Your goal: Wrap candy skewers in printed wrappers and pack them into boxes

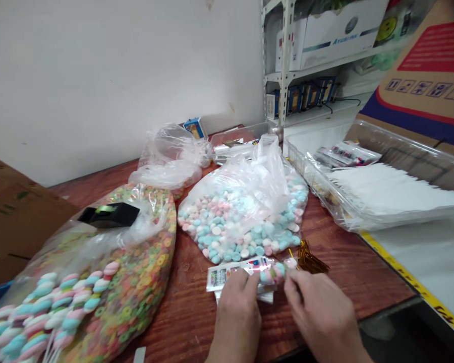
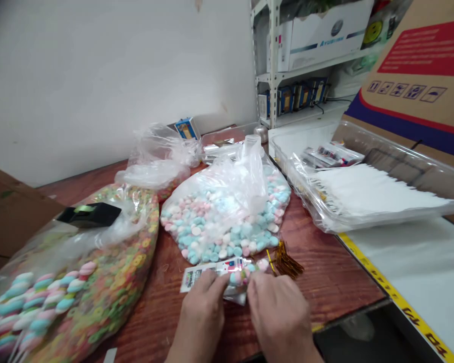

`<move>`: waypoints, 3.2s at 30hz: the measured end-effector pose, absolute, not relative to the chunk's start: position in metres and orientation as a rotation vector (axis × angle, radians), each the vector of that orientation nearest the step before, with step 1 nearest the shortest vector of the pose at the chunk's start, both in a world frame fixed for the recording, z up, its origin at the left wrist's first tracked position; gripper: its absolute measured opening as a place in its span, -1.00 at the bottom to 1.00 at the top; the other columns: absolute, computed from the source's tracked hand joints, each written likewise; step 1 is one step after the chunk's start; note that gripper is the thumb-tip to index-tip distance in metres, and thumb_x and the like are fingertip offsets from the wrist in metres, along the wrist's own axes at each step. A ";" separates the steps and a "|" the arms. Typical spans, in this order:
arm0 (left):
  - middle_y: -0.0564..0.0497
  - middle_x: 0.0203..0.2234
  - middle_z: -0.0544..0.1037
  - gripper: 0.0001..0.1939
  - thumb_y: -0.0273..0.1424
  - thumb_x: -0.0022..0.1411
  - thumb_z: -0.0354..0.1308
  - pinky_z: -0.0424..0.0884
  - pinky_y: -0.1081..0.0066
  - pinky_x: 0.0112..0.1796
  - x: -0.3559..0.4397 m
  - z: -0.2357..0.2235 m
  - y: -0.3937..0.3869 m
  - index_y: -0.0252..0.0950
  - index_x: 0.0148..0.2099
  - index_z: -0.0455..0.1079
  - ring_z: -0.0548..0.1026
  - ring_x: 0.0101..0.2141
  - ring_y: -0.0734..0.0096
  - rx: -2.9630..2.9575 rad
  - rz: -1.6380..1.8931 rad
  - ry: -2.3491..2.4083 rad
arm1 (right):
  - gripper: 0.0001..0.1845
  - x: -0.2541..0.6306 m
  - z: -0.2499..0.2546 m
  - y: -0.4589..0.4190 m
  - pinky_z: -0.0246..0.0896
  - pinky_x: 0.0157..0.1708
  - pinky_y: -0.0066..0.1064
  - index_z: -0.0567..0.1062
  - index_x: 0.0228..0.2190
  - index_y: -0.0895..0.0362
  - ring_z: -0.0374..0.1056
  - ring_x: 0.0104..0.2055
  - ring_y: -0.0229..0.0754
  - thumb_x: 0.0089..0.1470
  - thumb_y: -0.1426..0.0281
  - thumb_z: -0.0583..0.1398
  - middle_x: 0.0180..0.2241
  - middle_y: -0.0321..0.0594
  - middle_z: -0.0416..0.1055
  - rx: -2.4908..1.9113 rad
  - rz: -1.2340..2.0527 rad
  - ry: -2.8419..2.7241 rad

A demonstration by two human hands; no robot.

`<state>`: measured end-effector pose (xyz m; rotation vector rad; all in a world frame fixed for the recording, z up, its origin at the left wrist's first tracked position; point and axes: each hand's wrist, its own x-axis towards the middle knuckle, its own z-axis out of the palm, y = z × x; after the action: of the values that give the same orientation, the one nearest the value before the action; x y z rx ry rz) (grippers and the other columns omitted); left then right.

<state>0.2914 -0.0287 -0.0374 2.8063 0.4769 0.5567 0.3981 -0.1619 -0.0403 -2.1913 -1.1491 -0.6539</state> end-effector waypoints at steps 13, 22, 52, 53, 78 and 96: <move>-0.07 -0.35 0.54 -0.74 -0.54 0.26 0.04 0.36 0.36 -0.25 0.300 -0.042 -0.037 -0.22 -0.06 0.44 0.47 -0.30 0.29 2.356 0.770 0.450 | -0.94 0.380 -0.061 -0.141 -0.06 -0.45 -0.29 0.43 -0.34 0.12 0.23 -0.55 -0.16 0.19 0.49 0.16 -0.58 -0.25 0.39 -2.040 -0.511 -1.193; 0.17 -0.66 0.28 -0.77 -0.32 0.01 0.35 0.08 0.61 -0.59 0.327 -0.030 -0.046 -0.34 -0.33 0.44 0.14 -0.64 0.66 0.679 0.435 0.677 | -0.78 0.381 -0.059 -0.125 0.28 -0.51 -0.42 0.34 -0.40 0.05 0.37 -0.53 -0.19 0.21 0.20 0.13 -0.54 -0.31 0.43 -1.486 0.479 -0.536; 0.22 -0.79 0.20 -0.74 -0.20 0.21 0.17 -0.02 0.57 -0.65 0.315 -0.043 -0.047 -0.32 -0.27 0.43 0.09 -0.73 0.66 1.089 0.438 0.624 | -0.74 0.386 -0.042 -0.131 0.29 -0.47 -0.38 0.49 -0.32 0.10 0.39 -0.46 -0.11 0.07 0.16 0.25 -0.48 -0.19 0.49 -1.568 0.548 -0.498; 0.22 -0.80 0.20 -0.75 -0.20 0.21 0.17 -0.04 0.57 -0.66 0.315 -0.044 -0.047 -0.32 -0.27 0.42 0.09 -0.73 0.66 1.067 0.436 0.617 | -0.75 0.386 -0.041 -0.130 0.28 -0.47 -0.38 0.48 -0.35 0.09 0.38 -0.47 -0.12 0.08 0.16 0.24 -0.50 -0.21 0.48 -1.564 0.549 -0.502; 0.18 -0.71 0.29 -0.67 -0.19 0.34 -0.06 0.09 0.56 -0.68 0.306 -0.040 -0.051 -0.35 -0.19 0.37 0.22 -0.74 0.61 1.332 0.242 0.505 | -0.87 0.394 -0.040 -0.142 0.22 -0.33 -0.42 0.43 -0.39 0.09 0.35 -0.37 -0.20 0.21 0.41 0.11 -0.41 -0.27 0.38 -1.643 0.210 -0.904; -0.13 -0.21 0.54 -0.72 -0.25 0.27 0.05 0.33 0.19 -0.07 0.276 0.023 -0.028 -0.15 -0.21 0.59 0.44 -0.10 0.15 1.853 0.409 0.186 | -0.86 0.403 -0.010 -0.185 0.29 -0.35 -0.47 0.42 -0.27 0.05 0.37 -0.36 -0.21 0.12 0.50 0.15 -0.37 -0.25 0.43 -1.755 -0.204 -0.928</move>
<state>0.2757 -0.0278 0.0232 1.8529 0.1858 0.4089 0.4031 -0.1846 -0.0098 -1.7550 -0.9276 -0.2038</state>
